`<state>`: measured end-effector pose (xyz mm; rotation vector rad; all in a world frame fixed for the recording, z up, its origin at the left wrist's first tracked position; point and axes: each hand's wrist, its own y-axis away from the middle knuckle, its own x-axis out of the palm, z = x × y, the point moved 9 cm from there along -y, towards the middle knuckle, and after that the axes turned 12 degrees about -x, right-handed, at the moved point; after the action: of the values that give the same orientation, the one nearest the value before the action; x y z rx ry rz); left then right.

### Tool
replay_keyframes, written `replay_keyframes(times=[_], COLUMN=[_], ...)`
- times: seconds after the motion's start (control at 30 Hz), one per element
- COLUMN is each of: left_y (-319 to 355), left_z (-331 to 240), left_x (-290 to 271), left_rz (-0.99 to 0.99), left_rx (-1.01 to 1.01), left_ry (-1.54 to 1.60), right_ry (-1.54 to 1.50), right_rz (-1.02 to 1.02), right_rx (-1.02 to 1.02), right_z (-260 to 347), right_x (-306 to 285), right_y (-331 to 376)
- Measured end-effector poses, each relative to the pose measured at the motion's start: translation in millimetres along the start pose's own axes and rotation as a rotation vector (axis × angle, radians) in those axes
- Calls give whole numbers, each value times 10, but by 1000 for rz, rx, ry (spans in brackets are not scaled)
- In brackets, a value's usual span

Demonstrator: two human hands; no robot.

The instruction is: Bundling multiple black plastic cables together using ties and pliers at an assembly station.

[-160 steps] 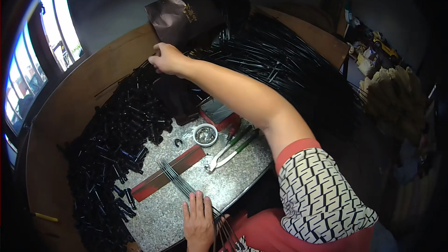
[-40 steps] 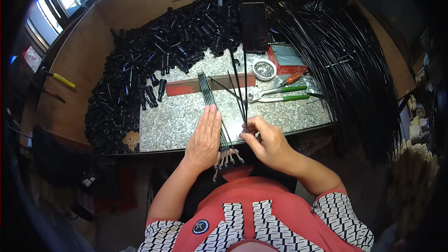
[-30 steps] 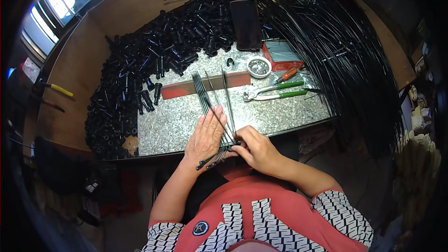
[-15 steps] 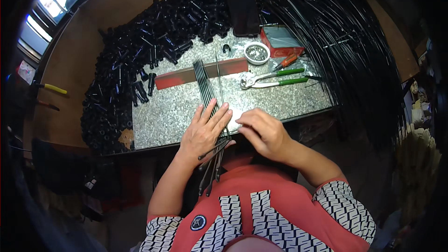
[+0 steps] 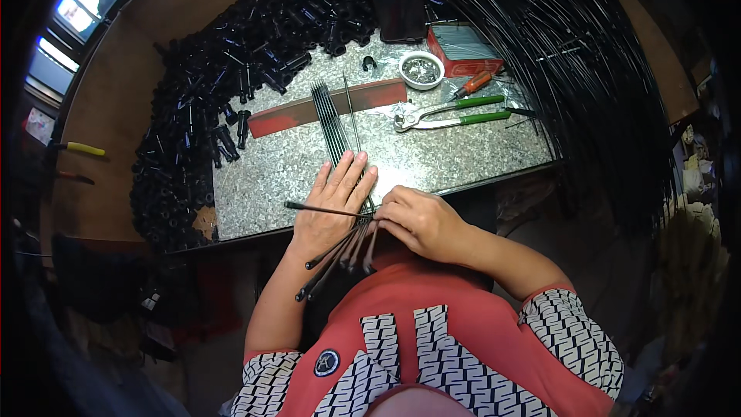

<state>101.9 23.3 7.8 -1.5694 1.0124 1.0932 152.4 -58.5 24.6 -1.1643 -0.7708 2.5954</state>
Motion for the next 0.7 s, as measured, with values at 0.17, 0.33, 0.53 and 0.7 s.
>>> replay_keyframes(times=[0.17, 0.33, 0.53, 0.7], left_y=[12, -3, -26, -17], left_z=[34, 23, -3, -7], left_x=[-85, -78, 22, -13], left_rz=[-90, -67, 81, 49], left_rx=[-62, -54, -46, -39], left_ry=[151, 132, -9, -21], right_ry=[-32, -49, -66, 168], right_rz=[-161, -148, -79, -261], right_rx=[59, 36, 62, 30], right_z=[18, -42, -141, -493], right_x=[-235, -196, -254, -661], right_y=[-28, 9, -82, -715])
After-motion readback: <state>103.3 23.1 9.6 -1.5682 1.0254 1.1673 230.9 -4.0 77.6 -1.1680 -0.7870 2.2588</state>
